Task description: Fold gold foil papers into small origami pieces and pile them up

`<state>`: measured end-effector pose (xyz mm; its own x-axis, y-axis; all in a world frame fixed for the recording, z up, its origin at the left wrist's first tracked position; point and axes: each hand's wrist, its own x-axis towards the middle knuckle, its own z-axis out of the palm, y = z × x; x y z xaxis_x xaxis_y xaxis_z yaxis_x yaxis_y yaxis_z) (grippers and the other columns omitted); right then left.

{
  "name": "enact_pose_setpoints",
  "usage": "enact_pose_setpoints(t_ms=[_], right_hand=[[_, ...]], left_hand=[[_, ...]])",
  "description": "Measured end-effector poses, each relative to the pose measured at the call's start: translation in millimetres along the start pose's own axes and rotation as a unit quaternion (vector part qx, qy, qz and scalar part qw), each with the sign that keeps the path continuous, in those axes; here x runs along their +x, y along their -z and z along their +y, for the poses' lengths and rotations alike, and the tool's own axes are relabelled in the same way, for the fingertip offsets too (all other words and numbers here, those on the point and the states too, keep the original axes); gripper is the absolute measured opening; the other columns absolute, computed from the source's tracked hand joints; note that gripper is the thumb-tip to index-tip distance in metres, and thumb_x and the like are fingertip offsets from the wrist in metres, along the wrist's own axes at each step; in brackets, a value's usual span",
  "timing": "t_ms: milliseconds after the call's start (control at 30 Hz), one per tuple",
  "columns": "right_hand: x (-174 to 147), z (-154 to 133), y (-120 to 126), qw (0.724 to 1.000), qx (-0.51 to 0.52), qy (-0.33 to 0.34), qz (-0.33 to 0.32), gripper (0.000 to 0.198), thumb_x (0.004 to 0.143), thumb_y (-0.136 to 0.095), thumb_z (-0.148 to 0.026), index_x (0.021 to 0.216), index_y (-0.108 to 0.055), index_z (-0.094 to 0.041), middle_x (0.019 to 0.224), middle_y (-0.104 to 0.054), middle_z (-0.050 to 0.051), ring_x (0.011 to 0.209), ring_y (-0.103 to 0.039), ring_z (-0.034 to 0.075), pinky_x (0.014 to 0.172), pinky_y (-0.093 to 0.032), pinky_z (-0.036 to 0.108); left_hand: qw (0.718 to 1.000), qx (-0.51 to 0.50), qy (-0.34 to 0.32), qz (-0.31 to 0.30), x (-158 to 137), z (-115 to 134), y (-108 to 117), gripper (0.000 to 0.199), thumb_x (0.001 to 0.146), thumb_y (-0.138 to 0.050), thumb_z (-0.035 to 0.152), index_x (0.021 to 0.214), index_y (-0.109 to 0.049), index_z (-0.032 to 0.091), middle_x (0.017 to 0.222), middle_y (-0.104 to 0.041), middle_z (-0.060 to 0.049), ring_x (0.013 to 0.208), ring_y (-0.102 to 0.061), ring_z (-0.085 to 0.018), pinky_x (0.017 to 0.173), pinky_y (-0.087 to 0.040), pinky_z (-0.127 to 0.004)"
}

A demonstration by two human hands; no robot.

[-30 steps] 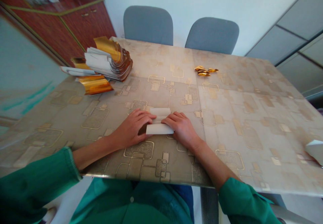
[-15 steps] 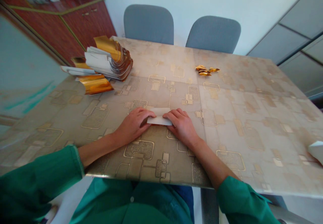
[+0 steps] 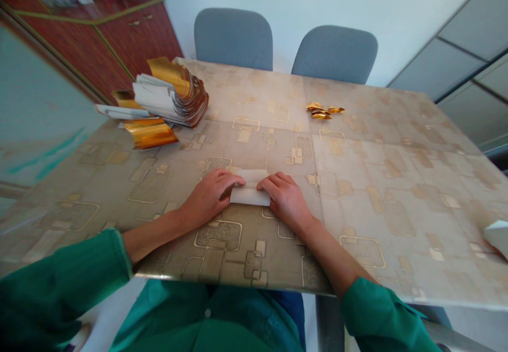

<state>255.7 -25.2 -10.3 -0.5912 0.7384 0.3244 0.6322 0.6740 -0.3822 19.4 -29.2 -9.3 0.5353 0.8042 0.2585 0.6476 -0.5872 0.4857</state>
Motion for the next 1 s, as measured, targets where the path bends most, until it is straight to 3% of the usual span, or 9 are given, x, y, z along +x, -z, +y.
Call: enact_pose_setpoints(t_ms=[300,567,700,1000], right_hand=[[-8,1,5,0.997,-0.037,0.06,-0.02,0.038,0.073,-0.052,0.004,0.103,-0.062,-0.018,0.107,-0.07,0.009,0.097,-0.057,0.024,0.087,-0.05,0.039],[-6,-1,11,0.993,-0.055,0.098,-0.037,0.027,0.082,-0.056,-0.005,0.105,-0.065,-0.015,0.111,-0.069,0.011,0.1,-0.057,0.025,0.09,-0.051,0.042],[-4,-2,13,0.996,-0.014,0.084,-0.02,0.018,0.095,-0.053,-0.024,0.104,-0.067,-0.017,0.105,-0.071,0.01,0.096,-0.06,0.023,0.089,-0.051,0.04],[-2,-2,10,0.999,0.009,0.054,-0.003,0.026,0.101,-0.045,-0.027,0.098,-0.069,-0.015,0.098,-0.072,0.01,0.092,-0.06,0.02,0.086,-0.052,0.037]], left_hand=[[0.999,0.026,-0.03,-0.01,0,-1,0,0.02,0.087,-0.054,0.006,0.098,-0.063,0.019,0.107,-0.071,-0.004,0.102,-0.057,-0.022,0.098,-0.042,-0.043],[0.996,0.064,-0.06,0.011,-5,-6,-5,0.022,0.093,-0.053,0.012,0.103,-0.067,0.023,0.114,-0.071,-0.001,0.104,-0.06,-0.022,0.108,-0.032,-0.052],[0.998,0.05,-0.039,0.006,-5,-6,-3,0.021,0.092,-0.054,0.012,0.108,-0.065,0.021,0.111,-0.072,-0.003,0.105,-0.061,-0.022,0.109,-0.032,-0.053],[0.999,0.027,-0.028,0.005,-3,-4,0,0.02,0.09,-0.055,0.01,0.108,-0.061,0.018,0.105,-0.07,-0.005,0.102,-0.059,-0.023,0.103,-0.039,-0.049]])
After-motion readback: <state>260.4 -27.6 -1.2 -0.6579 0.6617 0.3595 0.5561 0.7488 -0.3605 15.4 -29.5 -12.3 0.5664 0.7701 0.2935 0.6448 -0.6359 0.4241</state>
